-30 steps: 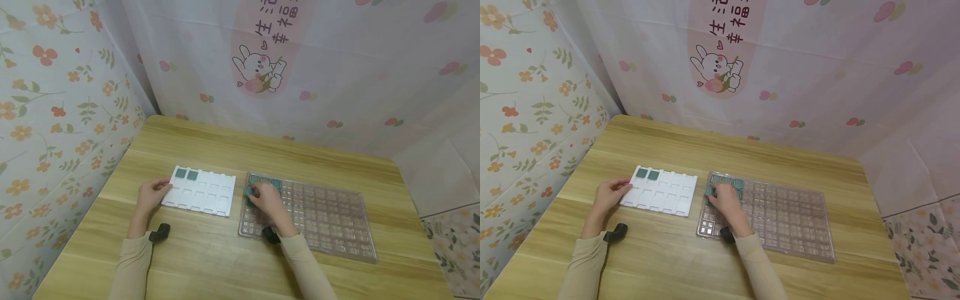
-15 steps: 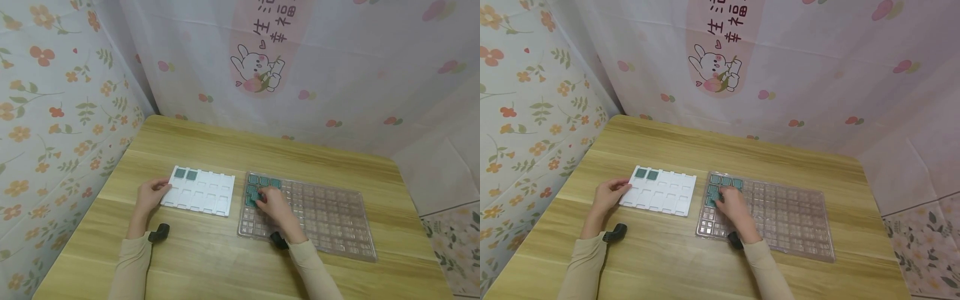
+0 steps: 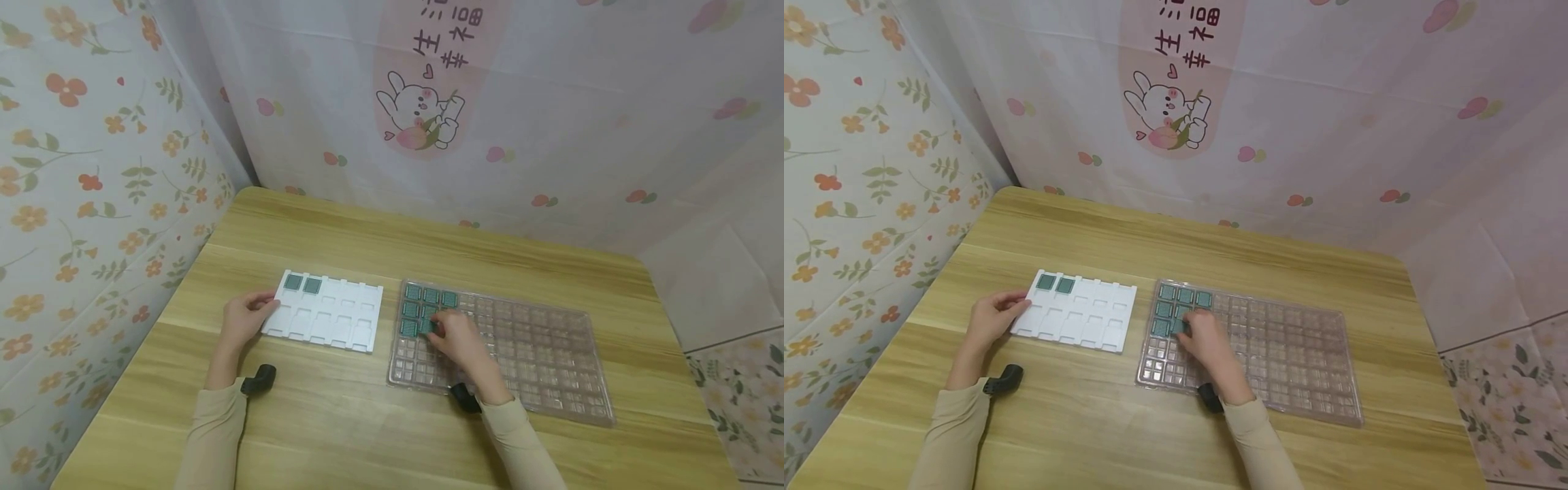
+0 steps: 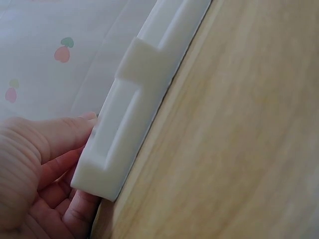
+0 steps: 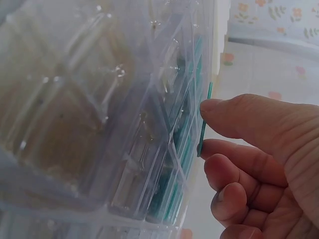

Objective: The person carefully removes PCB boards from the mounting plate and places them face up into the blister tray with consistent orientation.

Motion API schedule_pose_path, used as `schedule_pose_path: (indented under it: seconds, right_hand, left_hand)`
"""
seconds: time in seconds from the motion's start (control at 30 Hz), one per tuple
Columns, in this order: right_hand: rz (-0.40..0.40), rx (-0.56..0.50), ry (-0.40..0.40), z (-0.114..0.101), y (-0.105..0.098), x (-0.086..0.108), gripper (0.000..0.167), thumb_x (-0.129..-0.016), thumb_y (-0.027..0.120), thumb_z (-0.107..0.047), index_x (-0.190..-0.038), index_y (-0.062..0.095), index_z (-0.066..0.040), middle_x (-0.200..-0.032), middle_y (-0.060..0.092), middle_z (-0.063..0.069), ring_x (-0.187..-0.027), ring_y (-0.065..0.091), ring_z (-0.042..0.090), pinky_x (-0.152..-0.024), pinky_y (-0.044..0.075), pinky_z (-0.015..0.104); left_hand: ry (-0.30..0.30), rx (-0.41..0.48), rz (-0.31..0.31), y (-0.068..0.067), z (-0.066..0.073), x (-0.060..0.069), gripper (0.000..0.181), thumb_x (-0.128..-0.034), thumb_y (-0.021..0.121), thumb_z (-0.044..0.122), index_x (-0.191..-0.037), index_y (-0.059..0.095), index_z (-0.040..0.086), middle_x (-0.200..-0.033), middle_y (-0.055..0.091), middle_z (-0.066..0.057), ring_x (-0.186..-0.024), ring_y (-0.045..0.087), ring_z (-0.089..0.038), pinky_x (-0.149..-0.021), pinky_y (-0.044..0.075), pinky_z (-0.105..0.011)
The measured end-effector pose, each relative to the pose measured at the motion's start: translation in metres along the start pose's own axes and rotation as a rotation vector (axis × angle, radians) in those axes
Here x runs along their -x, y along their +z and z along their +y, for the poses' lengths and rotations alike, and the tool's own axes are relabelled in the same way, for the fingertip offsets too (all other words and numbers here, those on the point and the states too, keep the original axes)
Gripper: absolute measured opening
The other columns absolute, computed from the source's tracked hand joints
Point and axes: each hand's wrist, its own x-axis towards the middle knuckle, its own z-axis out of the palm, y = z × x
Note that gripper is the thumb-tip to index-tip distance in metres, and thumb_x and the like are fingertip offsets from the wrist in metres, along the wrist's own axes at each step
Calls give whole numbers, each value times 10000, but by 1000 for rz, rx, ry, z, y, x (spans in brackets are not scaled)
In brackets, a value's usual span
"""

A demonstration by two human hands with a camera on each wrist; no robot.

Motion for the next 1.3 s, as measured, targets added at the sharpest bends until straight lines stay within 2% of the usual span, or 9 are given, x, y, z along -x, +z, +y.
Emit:
schedule_pose_path:
  seconds: [0.37,0.6,0.9,1.3]
  right_hand:
    - [-37,-17,28,3,3,1,254,-734,778,-67,-939,678,45,-679,562,11,-569,489,94,-512,424,213]
    - [-61,-25,60,3,4,1,272,-742,768,-59,-973,676,51,-645,514,-9,-530,438,93,-483,392,213]
    - [-64,-18,54,2,4,2,259,-743,767,-49,-960,674,58,-632,484,-16,-522,423,94,-474,382,212]
    - [-63,-6,48,3,4,2,251,-751,768,-68,-951,676,52,-669,537,6,-557,466,99,-504,416,224]
  left_hand:
    - [16,4,15,0,-1,-1,262,-846,676,97,-1058,673,-58,-920,673,-194,-743,539,-68,-646,398,-115]
    - [14,2,17,0,0,-1,258,-846,679,97,-1053,675,-57,-916,674,-193,-746,547,-85,-643,399,-111]
    - [12,4,6,0,-1,0,260,-850,673,91,-1067,671,-53,-942,674,-199,-799,559,-144,-659,398,-112]
    - [32,10,8,1,-2,-1,257,-848,669,82,-1059,668,-67,-938,674,-212,-786,569,-143,-644,407,-105]
